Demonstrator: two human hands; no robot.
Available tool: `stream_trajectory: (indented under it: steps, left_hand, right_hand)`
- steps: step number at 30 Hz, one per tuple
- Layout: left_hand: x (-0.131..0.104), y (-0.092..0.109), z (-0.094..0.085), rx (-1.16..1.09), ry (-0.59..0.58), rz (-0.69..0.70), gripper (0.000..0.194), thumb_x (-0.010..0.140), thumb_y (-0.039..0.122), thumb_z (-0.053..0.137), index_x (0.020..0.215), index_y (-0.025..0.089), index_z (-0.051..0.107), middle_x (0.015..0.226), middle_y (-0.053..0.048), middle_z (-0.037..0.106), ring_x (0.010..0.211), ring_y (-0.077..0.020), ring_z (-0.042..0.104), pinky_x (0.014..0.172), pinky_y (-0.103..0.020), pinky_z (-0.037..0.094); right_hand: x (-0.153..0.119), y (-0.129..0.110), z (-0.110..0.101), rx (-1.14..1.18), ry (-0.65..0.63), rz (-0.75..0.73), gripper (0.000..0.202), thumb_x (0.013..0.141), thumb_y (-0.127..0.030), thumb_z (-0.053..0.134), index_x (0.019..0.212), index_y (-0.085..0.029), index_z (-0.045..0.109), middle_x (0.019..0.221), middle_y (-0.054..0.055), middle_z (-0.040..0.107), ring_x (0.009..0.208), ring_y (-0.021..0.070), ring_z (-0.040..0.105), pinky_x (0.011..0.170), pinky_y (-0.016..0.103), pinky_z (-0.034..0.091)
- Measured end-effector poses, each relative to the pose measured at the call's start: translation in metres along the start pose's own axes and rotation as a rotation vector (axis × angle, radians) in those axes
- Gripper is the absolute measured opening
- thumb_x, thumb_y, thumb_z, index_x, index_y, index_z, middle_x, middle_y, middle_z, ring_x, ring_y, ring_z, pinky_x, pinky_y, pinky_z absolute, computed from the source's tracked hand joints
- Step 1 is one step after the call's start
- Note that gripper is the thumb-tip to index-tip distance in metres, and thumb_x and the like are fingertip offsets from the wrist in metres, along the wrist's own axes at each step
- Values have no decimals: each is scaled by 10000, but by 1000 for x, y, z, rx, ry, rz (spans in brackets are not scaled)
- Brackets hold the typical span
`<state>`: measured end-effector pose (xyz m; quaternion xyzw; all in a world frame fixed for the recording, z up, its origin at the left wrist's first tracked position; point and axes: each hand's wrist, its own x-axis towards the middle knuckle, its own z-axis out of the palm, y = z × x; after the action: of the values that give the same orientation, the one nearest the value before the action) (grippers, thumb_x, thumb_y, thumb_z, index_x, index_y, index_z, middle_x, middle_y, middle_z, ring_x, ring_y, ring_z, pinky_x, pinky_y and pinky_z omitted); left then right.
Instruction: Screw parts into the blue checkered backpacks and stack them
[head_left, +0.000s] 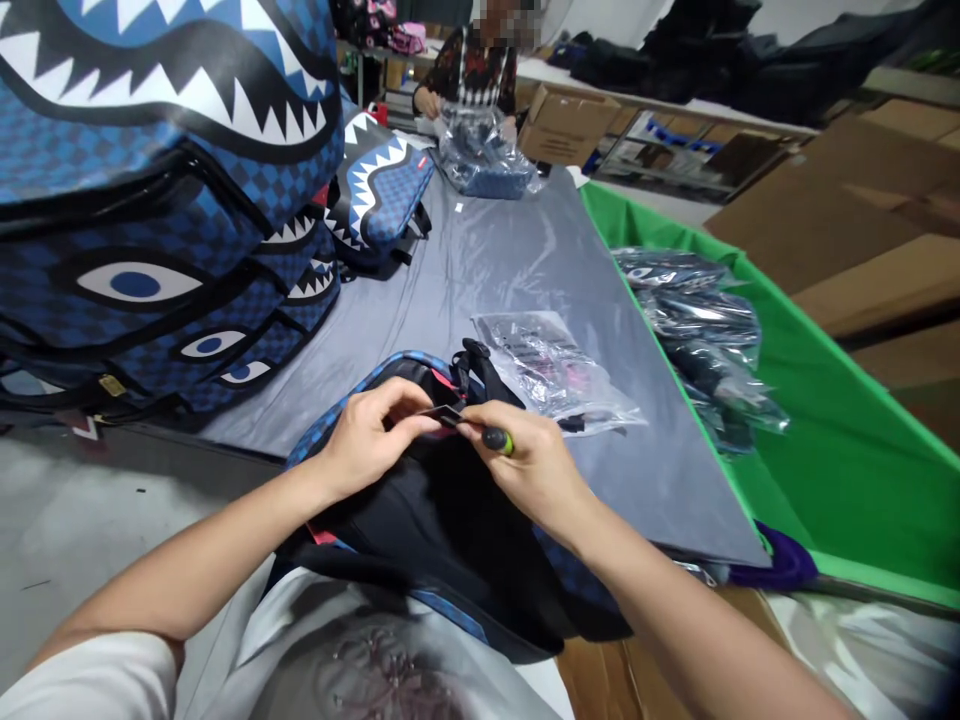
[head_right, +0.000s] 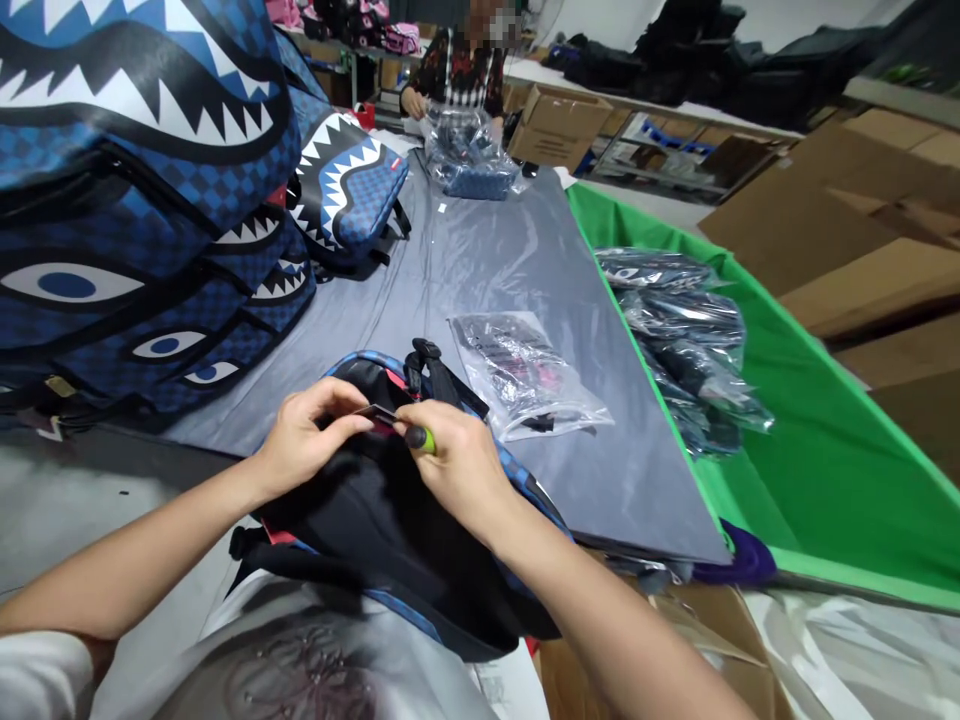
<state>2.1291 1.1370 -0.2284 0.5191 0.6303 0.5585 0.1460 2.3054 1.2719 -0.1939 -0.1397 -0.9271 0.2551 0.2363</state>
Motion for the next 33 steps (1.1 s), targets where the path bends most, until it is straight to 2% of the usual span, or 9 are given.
stream_trajectory:
  steps: [2, 4, 7, 10, 12, 16, 23, 27, 33]
  left_hand:
    - [-10, -16, -6, 249, 110, 46, 455, 880, 414, 683, 1258, 187, 568, 1260, -110, 649, 1199, -241, 597, 1043, -413, 484]
    - [-20, -37, -12, 433, 101, -47, 704, 861, 453, 696, 1446, 184, 409, 1470, -166, 493, 1387, -308, 443, 1144, -522, 387]
    - [-35, -61, -14, 501, -26, -210, 755, 851, 400, 715, 1486, 207, 355, 1444, -155, 529, 1336, -308, 515, 1094, -505, 454]
    - [-45, -71, -14, 479, 4, -176, 687, 854, 387, 722, 1447, 227, 415, 1377, -117, 599, 1280, -275, 574, 1082, -440, 478]
    - [-48, -72, -14, 465, 29, -133, 620, 880, 403, 692, 1421, 222, 450, 1348, -113, 624, 1255, -259, 596, 1074, -409, 485]
    - [-47, -76, -14, 476, 70, -97, 532, 925, 425, 629, 1392, 217, 484, 1277, -108, 666, 1179, -243, 640, 1021, -383, 516]
    - [-46, -83, -11, 524, 69, -96, 545, 926, 419, 625, 1402, 198, 475, 1281, -123, 662, 1182, -265, 638, 1010, -398, 522]
    - [-46, -82, -12, 530, 52, -92, 565, 935, 439, 604, 1422, 194, 454, 1313, -127, 648, 1212, -265, 626, 1023, -396, 520]
    - [-46, -84, -15, 501, 67, -127, 563, 928, 459, 605, 1420, 224, 467, 1338, -117, 643, 1231, -268, 623, 1052, -417, 507]
  right_hand:
    - [5, 2, 2, -153, 43, 23, 176, 902, -151, 545, 920, -201, 713, 995, 72, 740, 932, 209, 688, 782, 298, 517]
    - [12, 3, 6, -292, -16, 106, 242, 864, -105, 538, 992, -208, 717, 1041, 73, 736, 958, 221, 682, 782, 301, 501]
    - [25, -3, 17, -468, -324, 219, 331, 846, -70, 521, 1088, -209, 699, 991, 68, 751, 883, 216, 703, 713, 279, 468]
    - [37, -11, 29, -555, -630, 228, 264, 870, -109, 531, 1027, -215, 714, 901, 72, 758, 845, 230, 714, 667, 273, 436]
    - [43, -14, 36, -577, -718, 183, 271, 891, -108, 511, 1032, -214, 717, 913, 82, 754, 882, 235, 711, 672, 269, 437]
    - [50, -10, 49, -641, -739, 110, 318, 923, -77, 443, 1063, -171, 712, 1030, 135, 728, 969, 255, 692, 709, 285, 464]
    - [61, -1, 55, -557, -829, 67, 275, 900, -80, 488, 1007, -178, 721, 943, 111, 748, 922, 236, 713, 737, 272, 471]
    - [66, -7, 54, -545, -704, 82, 286, 934, -98, 461, 1111, -156, 678, 1052, 130, 726, 927, 225, 706, 738, 272, 468]
    - [90, -6, 83, -319, -620, -2, 237, 897, -108, 528, 1053, -151, 702, 1007, 105, 746, 970, 210, 695, 722, 249, 437]
